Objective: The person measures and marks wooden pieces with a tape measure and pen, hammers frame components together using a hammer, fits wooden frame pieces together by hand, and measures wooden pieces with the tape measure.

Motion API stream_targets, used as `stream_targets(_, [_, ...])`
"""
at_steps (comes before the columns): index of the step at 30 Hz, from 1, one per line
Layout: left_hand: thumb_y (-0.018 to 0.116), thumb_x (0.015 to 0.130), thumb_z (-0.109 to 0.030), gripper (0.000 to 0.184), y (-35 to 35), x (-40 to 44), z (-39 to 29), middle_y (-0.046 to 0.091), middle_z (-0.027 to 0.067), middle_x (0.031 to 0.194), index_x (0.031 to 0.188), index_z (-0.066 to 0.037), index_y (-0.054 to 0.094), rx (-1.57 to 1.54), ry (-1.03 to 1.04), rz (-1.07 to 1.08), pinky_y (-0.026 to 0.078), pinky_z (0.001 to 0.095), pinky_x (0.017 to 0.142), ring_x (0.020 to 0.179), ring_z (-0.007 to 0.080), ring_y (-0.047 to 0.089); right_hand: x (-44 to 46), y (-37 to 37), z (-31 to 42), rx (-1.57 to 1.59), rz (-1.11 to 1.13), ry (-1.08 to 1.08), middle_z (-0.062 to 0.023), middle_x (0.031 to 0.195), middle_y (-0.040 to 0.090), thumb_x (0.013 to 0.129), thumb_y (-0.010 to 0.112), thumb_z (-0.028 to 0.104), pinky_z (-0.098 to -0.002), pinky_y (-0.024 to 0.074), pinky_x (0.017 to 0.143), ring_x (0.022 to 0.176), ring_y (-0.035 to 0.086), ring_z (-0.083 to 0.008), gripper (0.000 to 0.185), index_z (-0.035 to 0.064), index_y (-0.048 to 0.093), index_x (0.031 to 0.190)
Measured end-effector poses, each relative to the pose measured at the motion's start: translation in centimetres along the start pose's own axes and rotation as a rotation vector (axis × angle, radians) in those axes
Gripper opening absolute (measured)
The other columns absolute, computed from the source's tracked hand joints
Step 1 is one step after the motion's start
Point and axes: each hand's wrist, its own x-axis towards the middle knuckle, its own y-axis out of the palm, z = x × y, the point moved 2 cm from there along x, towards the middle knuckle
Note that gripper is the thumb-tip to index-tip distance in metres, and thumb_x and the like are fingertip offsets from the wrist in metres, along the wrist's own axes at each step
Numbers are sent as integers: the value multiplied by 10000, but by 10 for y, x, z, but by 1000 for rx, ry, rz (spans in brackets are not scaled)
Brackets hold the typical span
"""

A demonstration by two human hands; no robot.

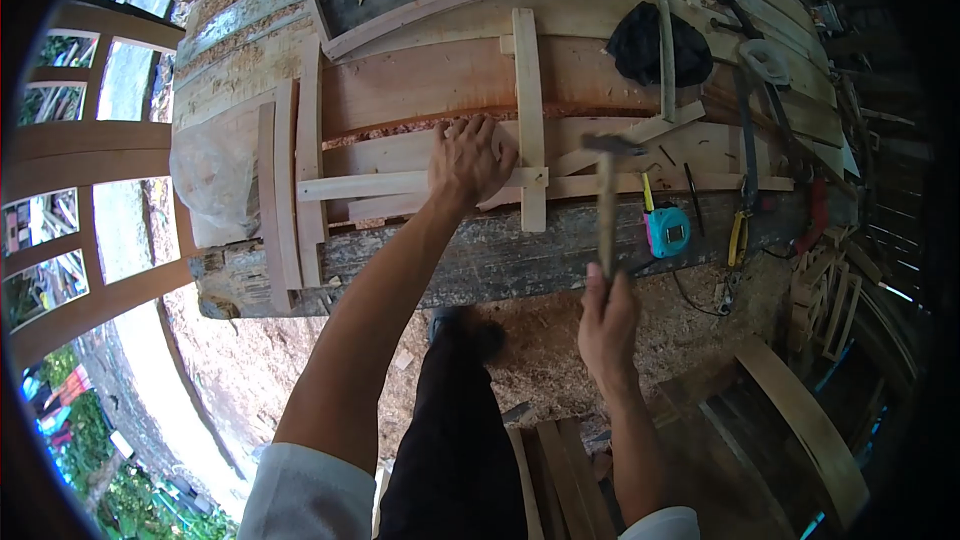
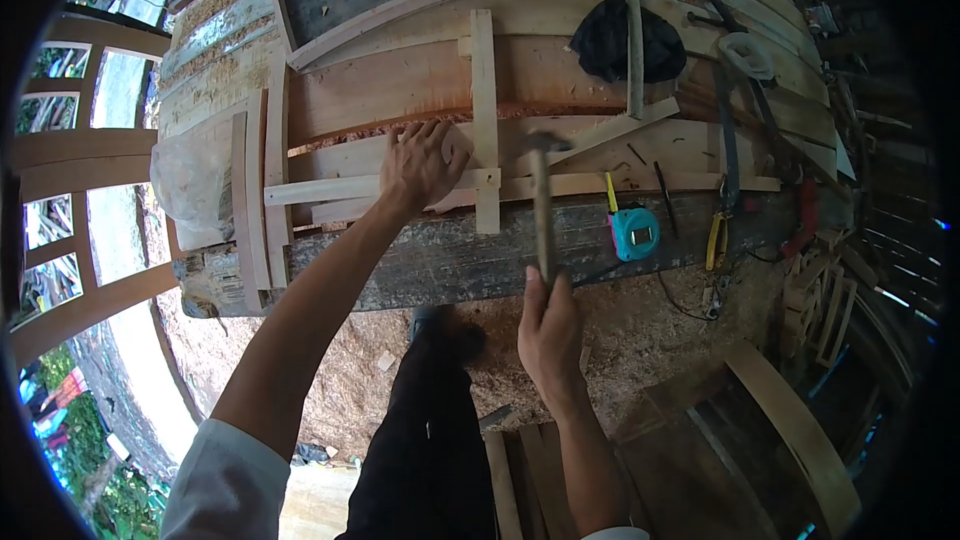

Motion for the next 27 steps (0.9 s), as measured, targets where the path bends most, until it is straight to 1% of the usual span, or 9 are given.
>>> stream_targets(4, [487,866,-379,492,-2,3,-2,580,111,1235,1226,-49,546,17,-17,61,288,494,1048,1184,261,512,-1,7,2,128,-202,-190,-92,562,475,1007,418,276,-375,357,427,459,520,-217,306,-3,470,894])
stream_targets(6, [487,866,-379,490,-1,2,-3,585,112,1227,1220,-47,548,33,-18,46,292,492,1041,1175,261,519,8,28,-23,-211,45,-98,-111,558,490,1002,428,262,-400,355,421,452,540,-260,290,-5,472,900])
stream_targets(11, [490,865,-387,487,-3,3,-3,603,117,1192,1205,-47,561,17,-14,49,300,495,1033,1163,265,528,2,-2,4,-110,66,22,-125,551,493,1002,424,261,-399,366,408,452,549,-282,287,-7,471,909])
stream_targets(17, [496,860,-384,481,0,2,-1,599,135,1192,1193,-44,570,6,1,12,306,502,1030,1167,275,525,-2,9,-1,190,-307,-296,-107,551,487,998,439,246,-371,356,394,445,541,-239,271,-3,474,896])
stream_targets(19, [494,860,-385,485,-4,2,-2,599,135,1192,1196,-43,568,0,-6,31,305,504,1032,1171,276,523,10,24,-15,-276,142,-2,-54,563,476,998,443,228,-328,344,400,447,510,-157,255,-5,470,898])
stream_targets(20, [493,859,-386,489,-5,2,-4,599,135,1193,1199,-42,567,-4,-12,53,305,505,1033,1174,277,521,9,21,-13,-276,134,1,-54,563,476,998,443,228,-328,344,400,447,510,-157,255,-5,470,898])
stream_targets(23, [490,860,-392,497,-3,2,-4,597,134,1201,1207,-43,563,-6,-21,30,298,513,1039,1180,278,518,5,4,12,-131,73,-28,-59,560,488,998,439,224,-334,347,393,445,523,-171,258,-14,472,904])
stream_targets(25, [489,860,-392,500,-3,3,-3,596,136,1203,1212,-45,561,-3,-27,43,295,517,1041,1181,278,518,-1,-10,33,147,-161,-192,-132,544,513,994,442,231,-393,364,392,459,567,-293,278,-32,478,909])
stream_targets(27, [488,861,-393,502,-2,2,-2,595,137,1206,1217,-46,558,-3,-26,56,291,520,1044,1182,279,517,-6,-5,27,207,-202,-237,-134,545,513,994,441,232,-398,364,392,456,565,-296,280,-32,481,909])
